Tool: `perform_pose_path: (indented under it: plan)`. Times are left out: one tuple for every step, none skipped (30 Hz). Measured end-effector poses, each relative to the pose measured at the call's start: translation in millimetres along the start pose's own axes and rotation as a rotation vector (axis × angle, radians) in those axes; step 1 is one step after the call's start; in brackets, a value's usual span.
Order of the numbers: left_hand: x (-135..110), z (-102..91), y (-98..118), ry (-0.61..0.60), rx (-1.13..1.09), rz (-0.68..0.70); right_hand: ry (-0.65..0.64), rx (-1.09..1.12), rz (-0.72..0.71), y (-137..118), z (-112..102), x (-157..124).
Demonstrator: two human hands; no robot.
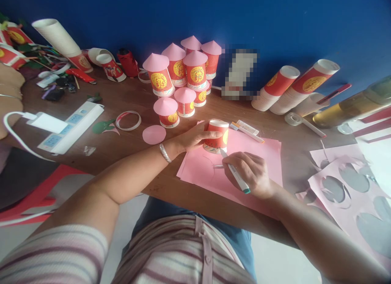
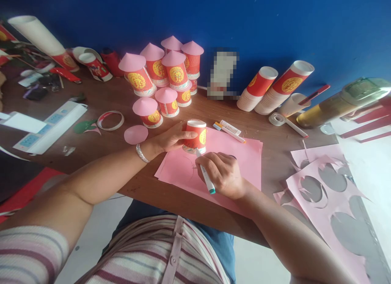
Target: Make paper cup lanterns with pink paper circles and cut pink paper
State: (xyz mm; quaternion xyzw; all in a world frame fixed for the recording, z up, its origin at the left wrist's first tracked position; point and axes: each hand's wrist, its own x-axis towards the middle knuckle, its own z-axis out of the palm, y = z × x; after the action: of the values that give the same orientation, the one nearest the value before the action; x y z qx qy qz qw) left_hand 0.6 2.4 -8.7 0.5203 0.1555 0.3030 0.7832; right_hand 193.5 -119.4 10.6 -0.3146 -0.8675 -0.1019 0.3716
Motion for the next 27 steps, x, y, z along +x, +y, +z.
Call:
perform_pose_path:
  plan:
    - [0.0,-0.3,-0.3,-0.002,0.002,0.001,-0.002,0.001,0.002,0.2,0.0,0.0]
    - [0.0,-0.6,-0.6,-0.002,0.003,0.002,-0.005,0.002,0.003,0.3,-0.1,0.1]
    - [0.0,-0.9,-0.9,-0.001,0.006,0.004,-0.008,0.003,0.003,0.2,-0.2,0.3]
    - [0.0,-1.1,-1.1,-0.001,0.009,0.006,-0.01,0.002,0.002,0.1,-0.3,0.6]
    - [0.1,-1.2,-1.3,-0.001,0.014,0.007,-0.011,0.001,0.002,0.0,-0.4,1.0]
    - [0.1,-1.4,-1.4,0.0,0.019,0.008,-0.011,-0.001,0.003,-0.2,-0.5,1.3]
    - [0.1,-1.6,-1.4,-0.001,0.023,0.008,-0.013,-0.004,0.004,-0.2,-0.5,1.6]
    - [0.2,-1.8,-1.5,-0.006,0.027,0.006,-0.016,-0.005,0.006,-0.2,-0.6,1.7]
    - [0.2,-2.1,-1.6,-0.012,0.031,0.003,-0.02,-0.008,0.008,-0.1,-0.6,1.7]
    - [0.3,-2.4,-1.7,-0.016,0.035,0.002,-0.024,-0.01,0.009,0.1,-0.5,1.6]
    - [0.3,-2.7,-1.9,-0.017,0.038,0.0,-0.025,-0.011,0.008,0.4,-0.5,1.3]
    - [0.3,-2.9,-2.0,-0.014,0.041,0.0,-0.024,-0.013,0.007,0.7,-0.4,1.0]
    - [0.3,-3.0,-2.2,-0.014,0.045,0.002,-0.021,-0.015,0.006,1.0,-0.5,0.6]
    - [0.3,-3.1,-2.2,-0.018,0.051,0.006,-0.018,-0.017,0.006,1.2,-0.5,0.3]
    - [0.3,-2.9,-2.2,-0.024,0.057,0.01,-0.018,-0.02,0.006,1.3,-0.6,0.2]
    - [0.2,-2.7,-2.1,-0.032,0.063,0.013,-0.019,-0.022,0.007,1.3,-0.8,0.1]
    - [0.2,-2.4,-2.0,-0.036,0.066,0.014,-0.021,-0.023,0.01,1.1,-1.0,0.1]
    - [0.1,-2.1,-1.7,-0.032,0.064,0.016,-0.025,-0.021,0.013,0.8,-1.2,0.2]
    - [0.1,-1.8,-1.5,-0.022,0.057,0.016,-0.029,-0.018,0.014,0.5,-1.4,0.4]
    - [0.0,-1.5,-1.2,-0.009,0.044,0.017,-0.034,-0.012,0.014,0.1,-1.6,0.5]
    - [0.0,-1.4,-1.1,0.0,0.032,0.015,-0.037,-0.005,0.01,-0.2,-1.7,0.7]
    - [0.1,-1.5,-1.0,0.002,0.023,0.013,-0.041,0.001,0.006,-0.4,-1.7,0.8]
    - [0.1,-1.7,-1.0,-0.001,0.018,0.01,-0.043,0.006,0.001,-0.4,-1.7,1.0]
    - [0.2,-2.0,-1.1,-0.007,0.018,0.007,-0.044,0.007,0.0,-0.4,-1.7,1.1]
    - [0.2,-2.4,-1.3,-0.014,0.022,0.005,-0.044,0.006,0.002,-0.4,-1.6,1.2]
    - [0.2,-2.7,-1.5,-0.022,0.029,0.006,-0.042,0.002,0.005,-0.2,-1.5,1.3]
    - [0.1,-3.0,-1.8,-0.028,0.037,0.008,-0.037,-0.002,0.008,0.0,-1.4,1.4]
